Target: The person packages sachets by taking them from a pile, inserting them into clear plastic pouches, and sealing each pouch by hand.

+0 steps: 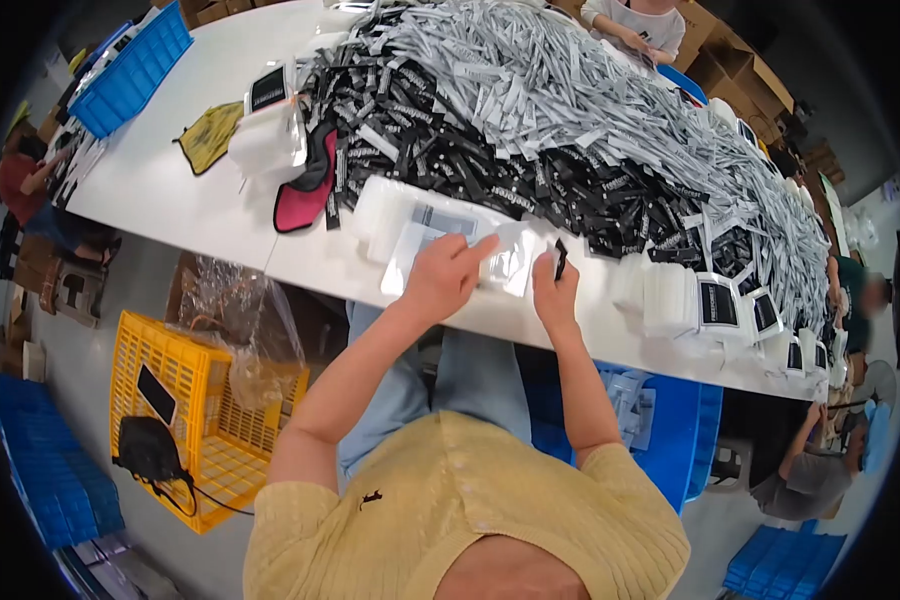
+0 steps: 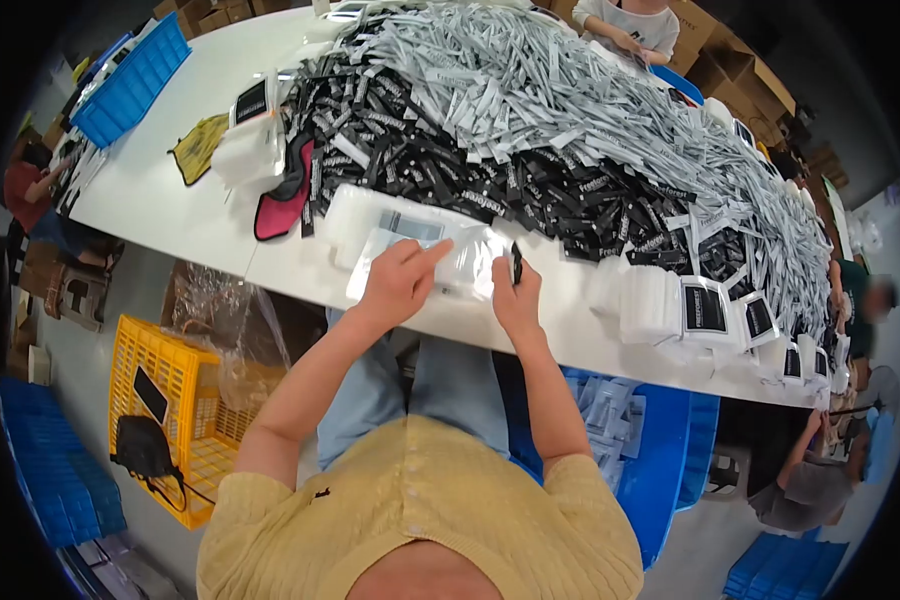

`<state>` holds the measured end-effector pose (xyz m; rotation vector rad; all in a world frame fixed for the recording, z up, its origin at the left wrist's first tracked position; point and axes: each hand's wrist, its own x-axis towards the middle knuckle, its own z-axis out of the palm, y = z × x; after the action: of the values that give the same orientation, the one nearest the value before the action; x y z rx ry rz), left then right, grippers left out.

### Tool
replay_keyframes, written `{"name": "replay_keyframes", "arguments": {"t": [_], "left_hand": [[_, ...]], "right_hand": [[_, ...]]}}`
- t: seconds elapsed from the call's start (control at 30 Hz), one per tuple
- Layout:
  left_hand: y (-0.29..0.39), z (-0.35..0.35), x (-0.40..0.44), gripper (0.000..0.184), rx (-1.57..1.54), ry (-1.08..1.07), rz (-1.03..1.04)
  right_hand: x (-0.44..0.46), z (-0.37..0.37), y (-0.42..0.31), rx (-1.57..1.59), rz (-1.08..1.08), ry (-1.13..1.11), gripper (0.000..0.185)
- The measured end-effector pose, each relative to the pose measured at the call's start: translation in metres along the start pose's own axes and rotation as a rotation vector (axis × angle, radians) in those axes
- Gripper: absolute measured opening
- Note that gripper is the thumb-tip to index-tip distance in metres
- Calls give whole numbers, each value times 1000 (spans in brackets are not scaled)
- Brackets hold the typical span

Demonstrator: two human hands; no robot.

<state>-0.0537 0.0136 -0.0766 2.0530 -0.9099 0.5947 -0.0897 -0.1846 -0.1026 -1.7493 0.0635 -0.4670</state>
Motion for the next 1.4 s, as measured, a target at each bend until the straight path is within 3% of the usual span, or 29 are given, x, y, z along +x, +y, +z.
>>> {"name": "replay_keyframes", "arguments": {"t": [0.07, 0.1, 0.27, 0.33, 0.47, 0.53, 0.6, 0.67, 0.73, 0.83, 0.93, 1.03, 1.13, 1.37, 1.4], "left_hand": [[18, -6, -16, 40, 121, -1, 159], [27, -10, -26, 40, 165, -3, 208], [53, -21, -63, 45, 230, -19, 284], [64, -22, -75, 47, 183, -52, 184], [99, -7, -98, 52, -234, 80, -251], [106, 6, -108, 34, -532, 119, -442], [107, 13, -117, 27, -837, 45, -691], [107, 11, -119, 19, -1002, 95, -725], [110, -1, -118, 19, -1290, 92, -850], [113, -16, -113, 22, -1283, 80, -825], [109, -18, -116, 21, -1253, 102, -893], [97, -10, -121, 21, -1202, 73, -738], [89, -10, -113, 21, -1152, 36, -766], [72, -39, -66, 19, -902, -116, -691], [68, -39, -64, 20, -833, -127, -644]], "right_hand": [[-12, -3, -22, 415, 416, -109, 27], [-19, -2, -31, 317, 504, -99, 23], [-50, -9, -49, 322, 504, -354, 20], [-61, -11, -46, 283, 491, -440, 19], [-86, -13, -63, -111, 83, -453, 13], [-100, -14, -72, -359, -226, -534, 14], [-109, -11, -77, -369, -309, -569, 20], [-117, -7, -65, -327, -471, -509, 19], [-117, -9, -56, -314, -370, -537, 15], [-115, -1, -53, -153, -137, -480, 19], [-112, 8, -60, -221, -302, -457, 19], [-110, 7, -57, -287, -411, -511, 21], [-104, 10, -58, -278, -470, -470, 23], [-87, 22, -71, -326, -172, -379, 19], [-88, 24, -75, -390, -269, -343, 19]]}}
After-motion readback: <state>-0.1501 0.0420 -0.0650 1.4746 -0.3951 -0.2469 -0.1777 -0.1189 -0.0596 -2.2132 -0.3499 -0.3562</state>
